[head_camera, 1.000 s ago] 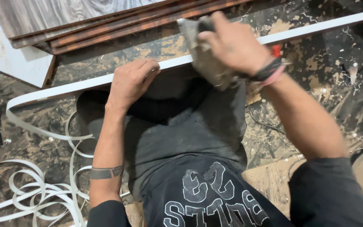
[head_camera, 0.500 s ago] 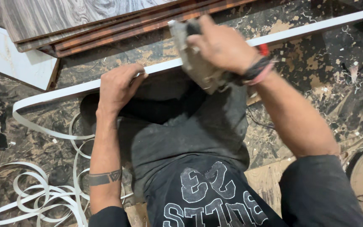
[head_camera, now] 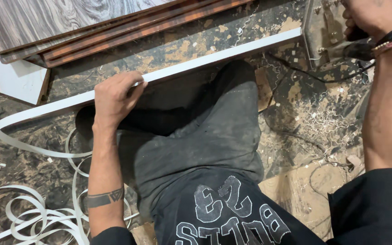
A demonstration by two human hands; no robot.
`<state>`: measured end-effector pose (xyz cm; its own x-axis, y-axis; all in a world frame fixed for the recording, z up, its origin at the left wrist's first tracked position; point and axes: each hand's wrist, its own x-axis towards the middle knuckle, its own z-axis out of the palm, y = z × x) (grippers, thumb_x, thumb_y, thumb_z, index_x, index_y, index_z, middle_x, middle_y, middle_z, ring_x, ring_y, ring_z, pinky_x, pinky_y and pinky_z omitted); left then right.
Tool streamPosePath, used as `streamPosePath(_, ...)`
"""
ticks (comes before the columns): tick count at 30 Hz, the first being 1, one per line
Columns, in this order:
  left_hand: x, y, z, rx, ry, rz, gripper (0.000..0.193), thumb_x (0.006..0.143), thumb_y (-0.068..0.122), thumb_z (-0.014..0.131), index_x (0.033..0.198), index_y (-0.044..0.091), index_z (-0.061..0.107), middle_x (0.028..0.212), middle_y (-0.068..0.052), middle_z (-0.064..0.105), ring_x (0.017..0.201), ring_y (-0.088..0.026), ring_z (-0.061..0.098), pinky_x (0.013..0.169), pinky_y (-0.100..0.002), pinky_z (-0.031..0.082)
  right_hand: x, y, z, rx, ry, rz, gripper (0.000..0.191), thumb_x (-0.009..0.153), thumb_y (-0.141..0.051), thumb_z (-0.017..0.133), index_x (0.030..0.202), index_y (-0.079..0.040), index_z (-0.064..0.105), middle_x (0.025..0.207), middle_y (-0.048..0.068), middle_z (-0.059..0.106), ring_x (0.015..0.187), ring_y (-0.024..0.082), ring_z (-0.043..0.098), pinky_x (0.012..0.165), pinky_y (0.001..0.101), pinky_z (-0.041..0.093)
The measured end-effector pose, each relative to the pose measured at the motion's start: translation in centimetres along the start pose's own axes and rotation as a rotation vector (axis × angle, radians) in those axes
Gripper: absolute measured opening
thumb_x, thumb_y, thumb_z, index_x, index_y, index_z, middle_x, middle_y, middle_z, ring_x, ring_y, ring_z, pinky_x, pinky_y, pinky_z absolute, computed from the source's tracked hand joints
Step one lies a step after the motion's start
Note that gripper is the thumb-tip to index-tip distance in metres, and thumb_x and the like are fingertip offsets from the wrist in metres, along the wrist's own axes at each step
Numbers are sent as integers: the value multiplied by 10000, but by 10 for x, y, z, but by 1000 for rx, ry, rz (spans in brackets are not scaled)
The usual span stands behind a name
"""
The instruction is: The person sits on the floor with a long board across their lap, aligns a strip of white edge banding along the board's edge, and presses it in place using a hand-held iron, working along the length of the strip.
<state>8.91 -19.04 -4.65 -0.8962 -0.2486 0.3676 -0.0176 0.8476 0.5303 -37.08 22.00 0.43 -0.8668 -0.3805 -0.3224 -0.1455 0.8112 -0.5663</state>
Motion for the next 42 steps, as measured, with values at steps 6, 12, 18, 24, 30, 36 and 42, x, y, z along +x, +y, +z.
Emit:
streamPosePath(6,3,2,-1,-10,12,15,117,955,136,798,1001,104,695,1058,-38,759,943,-250,735,769,-357,569,2,-19,16,-128,-30,-172,353,1159,-275,531,995,33,589,788,52,576,694,149,563,629,373,460)
streamPosePath(12,1,4,-2,-25,-2,17,119,953,123,791,999,99,684,1050,-40,744,948,-263,723,776,-373,565,-41,-112,83,-277,-196,-482,416,1123,-365,573,1238,30,629,1008,248,684,930,394,683,786,494,524)
streamPosePath(18,-3,-1,-9,-51,4,26,109,947,112,779,990,110,679,1023,-26,734,903,-267,703,739,-381,543,-95,-219,179,-255,-322,-585,495,1062,-412,583,1207,53,497,973,331,679,947,517,652,813,557,515)
streamPosePath(24,-20,-8,-31,-6,55,-2,120,948,115,785,989,114,672,997,-18,724,901,-260,690,766,-389,518,-124,-281,247,-160,-282,-873,435,1074,-344,570,1151,71,463,908,328,691,872,531,660,755,589,513)
streamPosePath(30,-25,-15,-32,25,72,-16,132,946,130,801,997,117,681,977,-26,730,863,-266,680,740,-395,505,-128,-289,246,-224,-338,-754,442,1073,-354,554,1136,71,452,871,326,690,848,521,666,751,581,516)
streamPosePath(36,-26,-13,-32,106,64,3,207,955,191,792,1119,100,705,988,-55,714,898,-275,680,786,-392,518,-107,-245,200,-214,-340,-637,486,1069,-387,557,1248,53,454,895,303,692,833,483,699,746,538,545)
streamPosePath(42,-16,-15,-33,227,-58,26,219,935,269,808,1061,120,708,903,-46,687,857,-286,667,779,-409,513,-72,-175,131,-287,-221,-549,499,1113,-418,588,1314,31,505,1020,318,674,937,485,679,806,538,531)
